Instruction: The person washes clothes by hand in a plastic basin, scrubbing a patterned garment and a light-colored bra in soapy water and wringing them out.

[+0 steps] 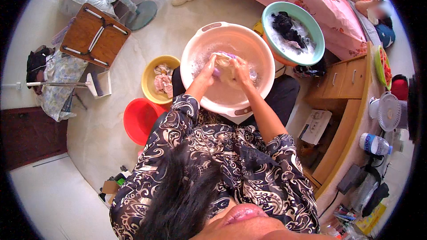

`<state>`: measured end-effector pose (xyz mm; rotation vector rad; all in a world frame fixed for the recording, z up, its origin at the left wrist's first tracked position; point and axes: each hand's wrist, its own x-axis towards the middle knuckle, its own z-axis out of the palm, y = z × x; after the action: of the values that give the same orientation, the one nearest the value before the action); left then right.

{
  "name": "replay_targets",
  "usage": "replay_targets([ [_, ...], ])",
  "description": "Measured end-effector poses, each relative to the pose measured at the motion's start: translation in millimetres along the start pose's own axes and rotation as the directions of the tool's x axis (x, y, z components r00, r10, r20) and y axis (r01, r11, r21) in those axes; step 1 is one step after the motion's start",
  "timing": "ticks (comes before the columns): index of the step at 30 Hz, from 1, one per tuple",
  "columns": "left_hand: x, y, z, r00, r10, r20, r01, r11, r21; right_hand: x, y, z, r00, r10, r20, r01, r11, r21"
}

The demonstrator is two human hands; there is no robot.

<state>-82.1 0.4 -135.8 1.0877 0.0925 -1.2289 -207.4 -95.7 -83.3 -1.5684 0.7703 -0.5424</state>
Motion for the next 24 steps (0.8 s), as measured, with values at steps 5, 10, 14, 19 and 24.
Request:
replay_targets([
  [5,-1,-3,16,1.0,0.023,-0.013,-0.024,0.993,-0.119,-32,-21,20,0.969,-0.241,0.061,0.248,0.952,-0.18],
  [10,-41,4,23,0.996,-0.084,0.029,0.088,0.961,-0.263,-43,-45,31,0.888,-0.458,0.047,0.441,0.817,-0.372],
  [14,-38,0,35,0.997,-0.074,-0.002,0.066,0.914,-0.4,-32,-48,37,0.922,-0.386,-0.017,0.296,0.733,-0.612],
  [19,-41,-4,45,0.979,0.199,-0.029,-0.194,0.972,0.133,-7,-34,18,0.973,-0.158,-0.166,0.068,0.89,-0.45],
  [24,-63,16,59,0.738,0.628,0.247,-0.524,0.303,0.796,10,-3,-37,0.961,-0.131,-0.242,-0.079,0.709,-0.701],
])
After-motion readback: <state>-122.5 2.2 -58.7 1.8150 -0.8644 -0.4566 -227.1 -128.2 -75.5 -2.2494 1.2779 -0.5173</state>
